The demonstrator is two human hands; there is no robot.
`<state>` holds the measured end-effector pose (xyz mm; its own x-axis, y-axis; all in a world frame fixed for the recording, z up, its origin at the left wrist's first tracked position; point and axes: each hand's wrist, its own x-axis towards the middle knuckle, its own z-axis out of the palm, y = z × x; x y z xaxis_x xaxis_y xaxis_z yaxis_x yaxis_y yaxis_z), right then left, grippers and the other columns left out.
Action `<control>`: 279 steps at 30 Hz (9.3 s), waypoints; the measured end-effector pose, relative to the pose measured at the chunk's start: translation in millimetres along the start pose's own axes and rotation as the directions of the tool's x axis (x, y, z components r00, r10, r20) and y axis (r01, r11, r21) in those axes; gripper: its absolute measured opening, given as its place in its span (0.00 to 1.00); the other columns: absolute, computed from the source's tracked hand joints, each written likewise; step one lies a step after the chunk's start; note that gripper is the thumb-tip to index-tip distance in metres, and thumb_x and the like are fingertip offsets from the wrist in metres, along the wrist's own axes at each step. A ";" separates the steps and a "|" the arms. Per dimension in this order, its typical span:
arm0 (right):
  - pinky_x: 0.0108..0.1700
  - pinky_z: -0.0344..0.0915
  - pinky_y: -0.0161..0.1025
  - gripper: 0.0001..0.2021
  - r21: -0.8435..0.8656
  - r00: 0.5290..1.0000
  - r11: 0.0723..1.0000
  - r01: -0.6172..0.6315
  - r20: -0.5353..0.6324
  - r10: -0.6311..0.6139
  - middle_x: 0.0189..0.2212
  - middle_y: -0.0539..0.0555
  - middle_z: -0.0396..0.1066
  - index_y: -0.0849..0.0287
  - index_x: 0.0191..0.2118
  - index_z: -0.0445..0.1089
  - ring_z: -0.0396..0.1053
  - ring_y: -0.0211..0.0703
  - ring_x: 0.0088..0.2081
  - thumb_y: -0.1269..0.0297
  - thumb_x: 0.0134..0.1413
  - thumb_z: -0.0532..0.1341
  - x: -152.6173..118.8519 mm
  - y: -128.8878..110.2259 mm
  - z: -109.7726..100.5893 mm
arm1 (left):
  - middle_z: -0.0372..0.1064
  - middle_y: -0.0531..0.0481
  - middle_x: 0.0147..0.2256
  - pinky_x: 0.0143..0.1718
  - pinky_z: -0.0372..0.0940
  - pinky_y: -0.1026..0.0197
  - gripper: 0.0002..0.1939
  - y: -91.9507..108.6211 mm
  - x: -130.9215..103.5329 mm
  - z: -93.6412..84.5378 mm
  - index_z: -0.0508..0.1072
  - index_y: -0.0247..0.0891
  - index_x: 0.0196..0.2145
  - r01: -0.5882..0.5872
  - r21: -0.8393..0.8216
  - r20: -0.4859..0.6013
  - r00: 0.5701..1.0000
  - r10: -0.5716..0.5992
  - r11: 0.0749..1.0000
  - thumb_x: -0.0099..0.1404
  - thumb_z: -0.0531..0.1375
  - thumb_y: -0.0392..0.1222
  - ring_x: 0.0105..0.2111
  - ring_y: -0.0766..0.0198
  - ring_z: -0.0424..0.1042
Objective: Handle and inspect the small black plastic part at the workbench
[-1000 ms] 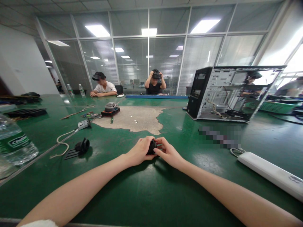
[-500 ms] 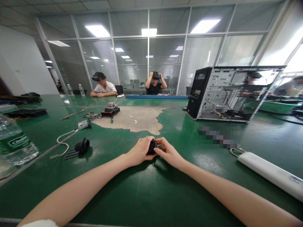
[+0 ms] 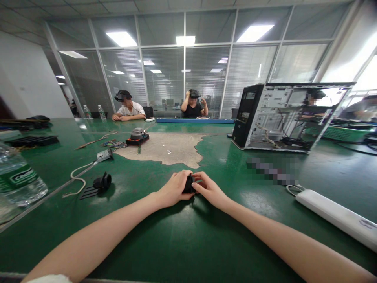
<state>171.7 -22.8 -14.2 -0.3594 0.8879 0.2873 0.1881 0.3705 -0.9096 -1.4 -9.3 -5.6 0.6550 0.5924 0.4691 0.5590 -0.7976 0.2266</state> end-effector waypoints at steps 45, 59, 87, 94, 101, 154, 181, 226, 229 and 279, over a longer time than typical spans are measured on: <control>0.39 0.65 0.39 0.12 0.009 1.000 1.000 0.024 0.012 -0.024 0.38 0.52 0.65 0.56 0.42 0.58 0.66 0.40 0.40 0.64 0.50 0.57 -0.3 0.8 -0.9 | 0.60 0.43 0.44 0.44 0.56 0.51 0.29 1.5 -0.8 -1.6 0.52 0.38 0.49 0.020 -0.025 -0.007 1.000 -0.021 0.999 0.52 0.60 0.42 0.43 0.54 0.61; 0.38 0.65 0.37 0.11 0.032 0.999 0.998 0.045 -0.007 -0.045 0.36 0.51 0.64 0.56 0.40 0.59 0.65 0.39 0.39 0.62 0.49 0.58 1.2 1.0 -0.7 | 0.60 0.44 0.44 0.44 0.56 0.51 0.29 1.5 -0.7 -0.6 0.51 0.37 0.48 0.029 -0.022 -0.008 1.000 -0.029 0.999 0.52 0.60 0.40 0.43 0.54 0.61; 0.38 0.66 0.37 0.09 0.043 0.997 0.996 0.080 -0.009 -0.079 0.36 0.50 0.63 0.56 0.37 0.60 0.65 0.41 0.42 0.64 0.49 0.58 -2.0 -5.8 0.2 | 0.60 0.44 0.44 0.44 0.56 0.51 0.28 3.6 0.3 -3.4 0.53 0.39 0.48 0.040 -0.038 0.002 0.999 -0.040 0.998 0.51 0.60 0.40 0.43 0.54 0.62; 0.40 0.67 0.40 0.13 0.041 0.999 0.998 0.049 0.000 -0.050 0.39 0.53 0.63 0.55 0.43 0.58 0.66 0.40 0.40 0.63 0.50 0.57 -0.2 1.8 -0.4 | 0.60 0.44 0.44 0.45 0.56 0.51 0.29 3.0 1.2 -1.5 0.52 0.39 0.48 0.031 -0.045 -0.009 0.999 -0.031 0.999 0.51 0.60 0.40 0.43 0.54 0.62; 0.38 0.66 0.37 0.11 0.061 0.997 0.995 0.073 0.017 -0.074 0.37 0.51 0.63 0.56 0.38 0.60 0.65 0.41 0.41 0.65 0.47 0.59 -2.1 -3.3 -2.0 | 0.60 0.45 0.43 0.44 0.56 0.51 0.28 3.5 1.1 -3.0 0.53 0.38 0.47 0.041 -0.024 0.011 0.999 -0.041 0.999 0.51 0.60 0.39 0.42 0.54 0.61; 0.42 0.65 0.40 0.11 0.113 0.995 0.989 0.092 0.014 -0.094 0.36 0.51 0.63 0.56 0.37 0.58 0.65 0.40 0.41 0.66 0.47 0.59 -2.6 -2.1 -2.0 | 0.60 0.44 0.44 0.44 0.56 0.52 0.29 2.2 1.1 -0.6 0.52 0.38 0.48 0.034 -0.030 -0.006 0.999 -0.034 0.999 0.51 0.60 0.40 0.43 0.54 0.61; 0.35 0.66 0.39 0.18 0.270 0.975 0.940 -0.209 -0.018 0.222 0.29 0.49 0.66 0.60 0.34 0.64 0.67 0.37 0.30 0.58 0.36 0.66 10.8 -4.7 -1.4 | 0.59 0.43 0.44 0.44 0.56 0.51 0.27 3.5 1.2 -1.2 0.51 0.37 0.48 0.025 -0.024 0.011 1.000 -0.024 0.999 0.53 0.59 0.40 0.43 0.54 0.61; 0.36 0.65 0.38 0.11 0.142 1.000 0.990 0.002 0.013 -0.004 0.34 0.50 0.64 0.56 0.36 0.60 0.66 0.38 0.35 0.58 0.49 0.58 -0.1 -1.1 0.0 | 0.60 0.44 0.44 0.45 0.55 0.51 0.27 3.3 0.9 0.2 0.52 0.38 0.48 0.020 -0.011 -0.007 1.000 -0.021 1.000 0.54 0.59 0.42 0.44 0.55 0.62; 0.36 0.65 0.38 0.12 0.117 1.000 0.993 -0.020 -0.007 0.021 0.34 0.51 0.64 0.57 0.38 0.59 0.65 0.38 0.35 0.57 0.49 0.57 2.0 1.9 0.7 | 0.60 0.44 0.44 0.45 0.55 0.51 0.27 2.8 1.4 0.2 0.51 0.38 0.48 0.022 -0.007 -0.003 1.000 -0.022 1.000 0.54 0.59 0.43 0.44 0.55 0.62; 0.37 0.65 0.37 0.09 0.094 0.999 0.995 0.040 0.029 -0.043 0.34 0.49 0.62 0.56 0.37 0.57 0.65 0.36 0.35 0.60 0.51 0.56 -1.6 -0.7 1.7 | 0.60 0.44 0.44 0.45 0.55 0.52 0.27 2.7 0.7 1.1 0.51 0.38 0.48 0.026 -0.012 -0.016 1.000 -0.026 1.000 0.53 0.59 0.40 0.44 0.56 0.61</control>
<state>170.6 -24.9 -14.6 -0.3940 0.8625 0.3175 0.0865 0.3787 -0.9215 1.1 -10.9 -5.6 0.6318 0.6113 0.4766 0.5699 -0.7831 0.2490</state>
